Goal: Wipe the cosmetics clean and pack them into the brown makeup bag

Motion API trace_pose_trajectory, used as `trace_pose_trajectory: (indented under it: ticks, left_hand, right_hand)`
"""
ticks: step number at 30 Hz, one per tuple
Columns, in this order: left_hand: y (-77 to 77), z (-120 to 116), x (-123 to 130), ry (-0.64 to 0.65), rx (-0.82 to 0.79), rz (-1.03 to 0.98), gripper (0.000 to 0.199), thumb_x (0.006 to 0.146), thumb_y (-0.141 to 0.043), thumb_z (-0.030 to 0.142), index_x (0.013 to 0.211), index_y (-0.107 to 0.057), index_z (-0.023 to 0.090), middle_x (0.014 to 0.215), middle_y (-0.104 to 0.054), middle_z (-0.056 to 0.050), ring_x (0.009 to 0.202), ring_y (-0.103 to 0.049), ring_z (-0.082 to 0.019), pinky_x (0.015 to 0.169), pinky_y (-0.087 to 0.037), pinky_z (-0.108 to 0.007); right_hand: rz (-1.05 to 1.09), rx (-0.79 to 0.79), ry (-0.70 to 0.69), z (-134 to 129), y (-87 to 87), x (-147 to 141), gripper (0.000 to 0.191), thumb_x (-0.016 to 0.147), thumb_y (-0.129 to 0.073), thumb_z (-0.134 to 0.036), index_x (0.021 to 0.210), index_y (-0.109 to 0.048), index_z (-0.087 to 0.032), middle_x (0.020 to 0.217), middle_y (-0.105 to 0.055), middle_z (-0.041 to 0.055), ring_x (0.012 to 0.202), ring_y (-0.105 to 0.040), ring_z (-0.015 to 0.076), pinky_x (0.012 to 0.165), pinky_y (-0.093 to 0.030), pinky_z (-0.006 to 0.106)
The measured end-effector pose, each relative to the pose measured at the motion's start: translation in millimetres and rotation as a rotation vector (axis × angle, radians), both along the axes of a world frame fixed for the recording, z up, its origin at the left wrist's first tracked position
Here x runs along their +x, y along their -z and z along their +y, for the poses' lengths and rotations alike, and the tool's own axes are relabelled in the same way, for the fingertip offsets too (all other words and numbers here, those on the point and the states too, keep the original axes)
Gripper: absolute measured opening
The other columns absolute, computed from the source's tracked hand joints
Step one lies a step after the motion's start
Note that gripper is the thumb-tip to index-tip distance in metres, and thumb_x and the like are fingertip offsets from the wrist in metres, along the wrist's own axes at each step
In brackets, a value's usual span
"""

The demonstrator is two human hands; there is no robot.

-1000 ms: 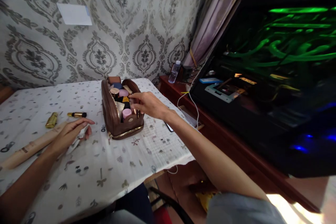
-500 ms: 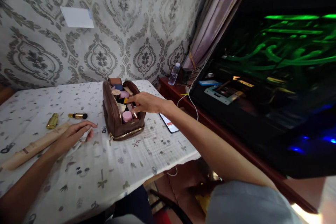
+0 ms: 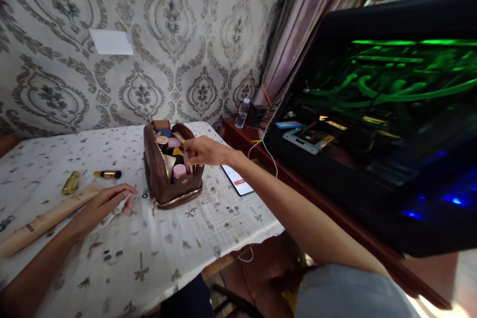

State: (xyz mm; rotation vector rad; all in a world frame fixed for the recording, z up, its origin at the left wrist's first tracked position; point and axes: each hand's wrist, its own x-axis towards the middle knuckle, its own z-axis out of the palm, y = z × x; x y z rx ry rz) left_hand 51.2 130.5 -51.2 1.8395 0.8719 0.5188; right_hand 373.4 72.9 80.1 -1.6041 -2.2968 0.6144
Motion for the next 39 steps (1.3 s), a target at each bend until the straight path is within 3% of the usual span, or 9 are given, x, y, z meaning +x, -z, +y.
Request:
trace_pose_trajectory:
  ticks: [4,9,14,20,22,28,34,39]
  left_hand:
    - [2.3,2,1,0.001,0.023,0.012,0.049,0.086,-0.051,0.064,0.094,-0.067,0.019,0.068,-0.064,-0.003,0.06,-0.054,-0.017,0.055,-0.041,-0.024]
    - [3.2,2,5,-0.012,-0.025,0.02,0.049,0.081,-0.054,0.067,0.091,-0.068,0.021,0.064,-0.063,-0.002,0.059,-0.056,-0.019,0.054,-0.041,-0.026]
    - [8.3,4,4,-0.025,-0.024,0.035,0.05,0.082,-0.053,0.068,0.092,-0.067,0.021,0.064,-0.062,-0.002,0.06,-0.055,-0.019,0.056,-0.043,-0.026]
    - [8.5,4,5,-0.007,-0.046,0.019,0.052,0.083,-0.051,0.07,0.091,-0.067,0.021,0.063,-0.061,-0.002,0.057,-0.053,-0.017,0.053,-0.04,-0.025]
    - [6.4,3,6,-0.001,-0.041,0.021,0.054,0.082,-0.05,0.072,0.09,-0.067,0.021,0.062,-0.061,-0.001,0.056,-0.052,-0.017,0.052,-0.039,-0.025]
    - [12.6,4,5,0.004,0.016,0.045,0.054,0.086,-0.046,0.07,0.092,-0.066,0.02,0.064,-0.062,-0.003,0.06,-0.055,-0.018,0.057,-0.042,-0.027]
    - [21.2,8,1,0.016,0.031,0.043,0.048,0.092,-0.043,0.063,0.095,-0.066,0.021,0.068,-0.065,-0.004,0.063,-0.058,-0.02,0.06,-0.044,-0.029]
    - [19.6,7,0,0.03,0.01,0.065,0.046,0.094,-0.042,0.062,0.099,-0.064,0.022,0.07,-0.065,-0.004,0.068,-0.061,-0.021,0.061,-0.045,-0.028]
  right_hand:
    - [0.194,0.092,0.108,-2,-7.8,8,0.004,0.088,-0.06,-0.02,0.087,-0.057,-0.017,0.071,-0.067,-0.0015,0.06,-0.061,0.0117,0.057,-0.044,0.023]
    - [0.135,0.259,0.198,3,-12.7,11,0.007,0.089,-0.057,-0.017,0.083,-0.058,-0.016,0.076,-0.068,-0.0002,0.06,-0.06,0.0103,0.06,-0.043,0.023]
    - [0.038,0.283,0.208,8,-15.8,9,0.005,0.088,-0.06,-0.017,0.084,-0.059,-0.015,0.072,-0.066,-0.0015,0.061,-0.061,0.0112,0.061,-0.04,0.023]
    - [0.12,0.261,0.24,22,-16.2,10,0.004,0.087,-0.06,-0.016,0.09,-0.058,-0.016,0.076,-0.065,-0.0024,0.055,-0.061,0.0095,0.06,-0.041,0.022]
    - [0.045,0.308,0.276,30,-15.5,7,0.006,0.088,-0.059,-0.017,0.094,-0.06,-0.015,0.083,-0.069,0.0006,0.06,-0.063,0.0105,0.062,-0.042,0.022]
    - [-0.423,0.327,0.357,60,-11.6,-12,0.025,0.094,-0.052,-0.028,0.115,-0.062,-0.018,0.111,-0.073,0.0118,0.101,-0.068,0.0251,0.074,-0.045,0.028]
    - [-0.597,0.323,0.342,92,-2.9,-27,0.042,0.095,-0.049,-0.026,0.134,-0.049,-0.011,0.114,-0.071,0.0224,0.107,-0.067,0.0345,0.078,-0.05,0.037]
    - [-0.67,0.332,0.21,114,9.0,-33,0.041,0.095,-0.048,-0.016,0.135,-0.051,-0.008,0.107,-0.072,0.0232,0.104,-0.068,0.0341,0.079,-0.05,0.04]
